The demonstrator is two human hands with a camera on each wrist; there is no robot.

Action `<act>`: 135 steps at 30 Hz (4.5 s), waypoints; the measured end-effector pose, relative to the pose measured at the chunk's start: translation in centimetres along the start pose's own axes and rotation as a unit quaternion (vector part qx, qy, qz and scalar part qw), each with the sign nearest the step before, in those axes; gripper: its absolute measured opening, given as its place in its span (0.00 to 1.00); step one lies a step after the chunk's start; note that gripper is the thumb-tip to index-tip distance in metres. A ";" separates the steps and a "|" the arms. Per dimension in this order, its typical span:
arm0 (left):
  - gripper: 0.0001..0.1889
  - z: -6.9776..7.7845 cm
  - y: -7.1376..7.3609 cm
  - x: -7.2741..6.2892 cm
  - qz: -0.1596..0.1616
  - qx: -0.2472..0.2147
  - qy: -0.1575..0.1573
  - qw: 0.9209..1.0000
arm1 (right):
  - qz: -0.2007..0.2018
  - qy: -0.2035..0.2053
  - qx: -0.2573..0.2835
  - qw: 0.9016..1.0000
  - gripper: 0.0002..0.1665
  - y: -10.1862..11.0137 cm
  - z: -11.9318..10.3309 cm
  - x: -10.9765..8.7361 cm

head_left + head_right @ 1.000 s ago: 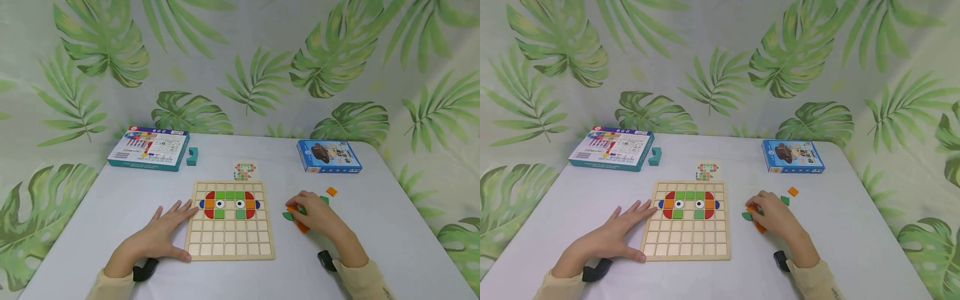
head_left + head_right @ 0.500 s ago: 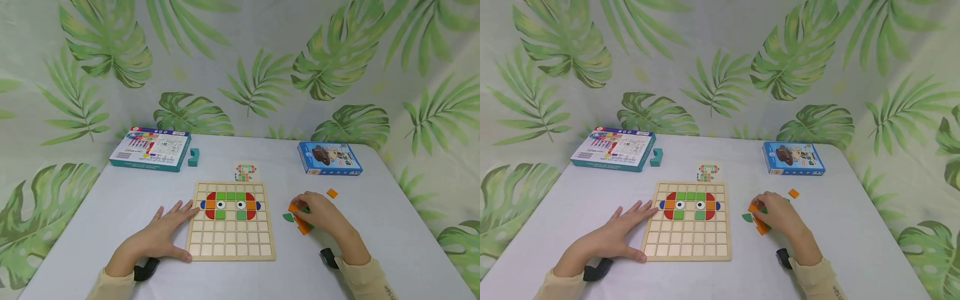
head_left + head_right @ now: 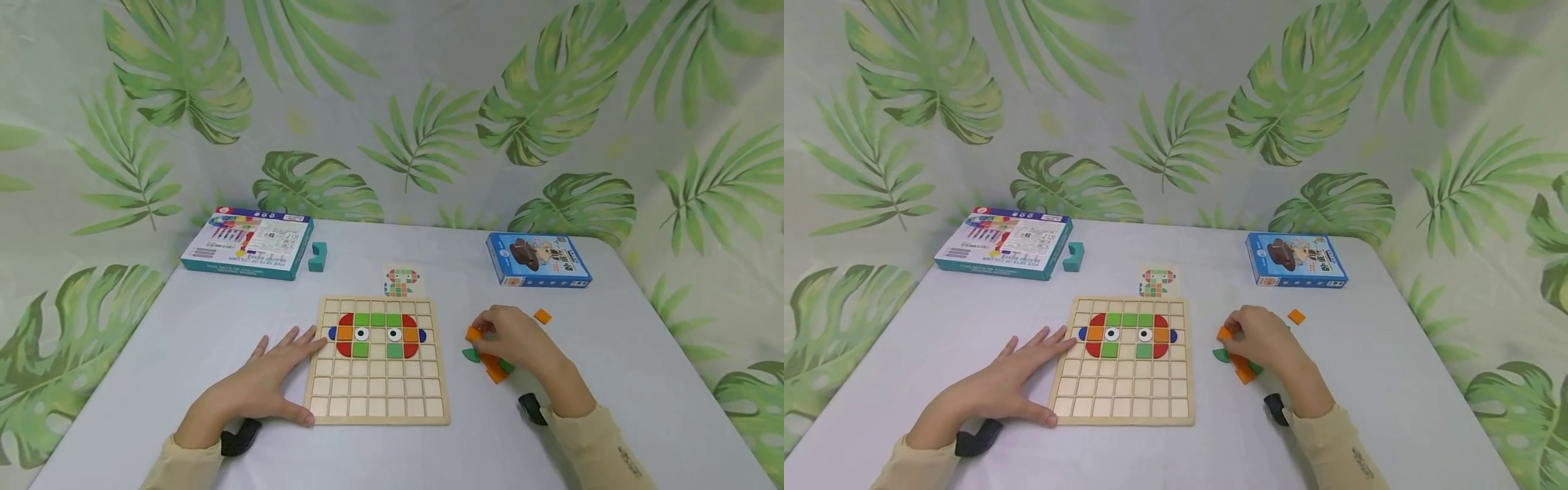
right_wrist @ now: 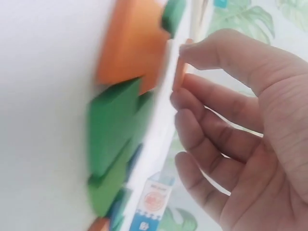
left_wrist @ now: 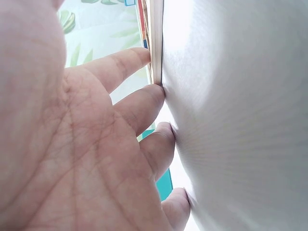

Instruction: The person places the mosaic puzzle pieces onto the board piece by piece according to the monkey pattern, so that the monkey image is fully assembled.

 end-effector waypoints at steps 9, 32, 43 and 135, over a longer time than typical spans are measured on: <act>0.65 0.0 0.0 0.0 0.002 0.000 -0.006 1.000 | 0.003 0.068 0.037 0.997 0.13 -0.2 -5.1 1.8; 0.65 0.0 0.1 0.1 0.005 0.005 -0.005 1.000 | -0.042 0.204 0.040 0.977 0.11 -5.4 -14.3 5.3; 0.65 -0.1 0.0 0.1 0.004 0.000 -0.003 1.000 | -0.043 0.215 0.046 0.975 0.10 -5.6 -14.6 5.4; 0.66 -0.5 -0.2 0.3 0.001 -0.008 0.002 1.000 | -0.026 0.049 0.021 0.998 0.14 -0.6 0.1 -1.9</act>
Point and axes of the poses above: each hand's wrist, its own x-axis towards the middle knuckle, its own y-axis out of the back of the hand, z = x × y, the point moved 6 cm from there along x, towards the middle knuckle, and after that the axes turned 13 degrees about y, right-handed, at the moved point
